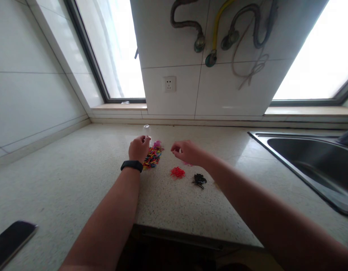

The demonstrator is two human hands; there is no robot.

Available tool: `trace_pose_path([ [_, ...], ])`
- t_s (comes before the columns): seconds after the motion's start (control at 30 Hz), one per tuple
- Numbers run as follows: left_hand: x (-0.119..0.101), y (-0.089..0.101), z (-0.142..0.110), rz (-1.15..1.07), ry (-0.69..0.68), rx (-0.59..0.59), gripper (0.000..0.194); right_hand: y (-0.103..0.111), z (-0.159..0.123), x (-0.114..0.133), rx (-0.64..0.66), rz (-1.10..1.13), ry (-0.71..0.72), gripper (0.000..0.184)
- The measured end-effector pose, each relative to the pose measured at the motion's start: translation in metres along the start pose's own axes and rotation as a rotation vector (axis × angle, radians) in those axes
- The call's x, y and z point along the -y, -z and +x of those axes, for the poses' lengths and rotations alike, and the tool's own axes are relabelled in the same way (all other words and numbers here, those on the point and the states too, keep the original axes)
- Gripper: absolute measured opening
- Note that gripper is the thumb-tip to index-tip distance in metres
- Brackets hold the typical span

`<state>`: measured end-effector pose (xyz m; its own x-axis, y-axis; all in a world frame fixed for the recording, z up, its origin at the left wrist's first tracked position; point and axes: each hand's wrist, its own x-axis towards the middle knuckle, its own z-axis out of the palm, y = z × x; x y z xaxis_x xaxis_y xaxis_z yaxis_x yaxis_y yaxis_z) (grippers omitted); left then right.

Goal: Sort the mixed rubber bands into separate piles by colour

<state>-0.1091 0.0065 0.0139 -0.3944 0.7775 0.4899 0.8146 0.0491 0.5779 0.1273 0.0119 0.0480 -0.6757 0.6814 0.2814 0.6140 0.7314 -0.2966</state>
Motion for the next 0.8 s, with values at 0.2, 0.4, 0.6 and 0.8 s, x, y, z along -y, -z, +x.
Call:
trace_pose_path([
  [0.2,0.004,-0.001,0.001,-0.013,0.024,-0.033,0.049,-0.036,0.056,0.006,0.098,-0.192,-0.041,0.026],
  [0.4,0.002,-0.004,0.001,-0.017,0.053,-0.038,0.055,-0.058,0.078,0.019,0.142,-0.246,-0.031,0.025],
  [0.6,0.000,-0.006,0.002,-0.026,0.053,-0.023,0.057,-0.073,0.085,0.028,0.122,-0.285,-0.027,0.032],
  [0.8,0.000,-0.008,0.003,-0.036,0.044,-0.020,0.059,-0.069,0.082,0.025,0.088,-0.247,-0.004,0.025],
])
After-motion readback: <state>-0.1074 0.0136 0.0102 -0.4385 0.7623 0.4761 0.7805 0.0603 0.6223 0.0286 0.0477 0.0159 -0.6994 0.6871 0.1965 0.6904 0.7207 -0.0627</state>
